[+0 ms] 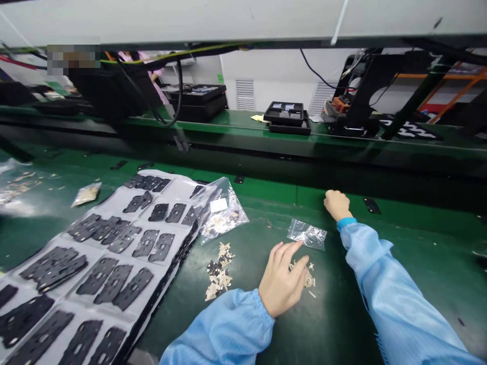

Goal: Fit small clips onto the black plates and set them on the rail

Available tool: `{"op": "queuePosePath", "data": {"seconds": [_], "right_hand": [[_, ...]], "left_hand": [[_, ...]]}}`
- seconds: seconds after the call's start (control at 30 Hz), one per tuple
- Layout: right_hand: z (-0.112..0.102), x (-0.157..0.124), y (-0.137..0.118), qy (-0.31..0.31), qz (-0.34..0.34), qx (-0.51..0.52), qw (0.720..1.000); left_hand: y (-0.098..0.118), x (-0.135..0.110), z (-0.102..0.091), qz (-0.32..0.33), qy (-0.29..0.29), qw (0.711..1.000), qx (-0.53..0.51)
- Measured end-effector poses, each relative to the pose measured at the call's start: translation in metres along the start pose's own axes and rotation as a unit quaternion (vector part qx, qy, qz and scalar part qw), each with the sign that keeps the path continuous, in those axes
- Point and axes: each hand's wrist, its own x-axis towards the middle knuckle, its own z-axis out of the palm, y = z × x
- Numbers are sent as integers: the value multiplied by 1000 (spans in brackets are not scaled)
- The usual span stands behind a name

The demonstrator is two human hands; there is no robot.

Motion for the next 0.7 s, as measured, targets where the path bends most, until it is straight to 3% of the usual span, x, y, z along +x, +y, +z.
{"op": "queuePosePath", "data": {"seconds": [0.13, 0.27, 0.37, 0.47, 0.53, 0.6, 0.7], "right_hand": [[-5, 4, 13, 6, 3, 76, 997], [-14, -5, 25, 52, 39, 189, 980], [-14, -31, 31, 63, 54, 319, 944], [-3, -72, 38, 46, 50, 459, 886], [7, -97, 45, 55, 67, 525, 847], [16, -113, 53, 70, 87, 571, 814], [23, -121, 61, 81, 103, 614, 778]], "left_hand": [[-1, 2, 0, -1, 15, 1000, -16], [-3, 2, 1, -28, 29, 998, -47], [-3, 4, -2, -81, 42, 993, -80], [-14, 21, -14, -171, 63, 977, -110], [-36, 48, -27, -242, 44, 963, -114], [-71, 83, -40, -308, -24, 946, -99], [-133, 137, -52, -390, -21, 919, -49]]}}
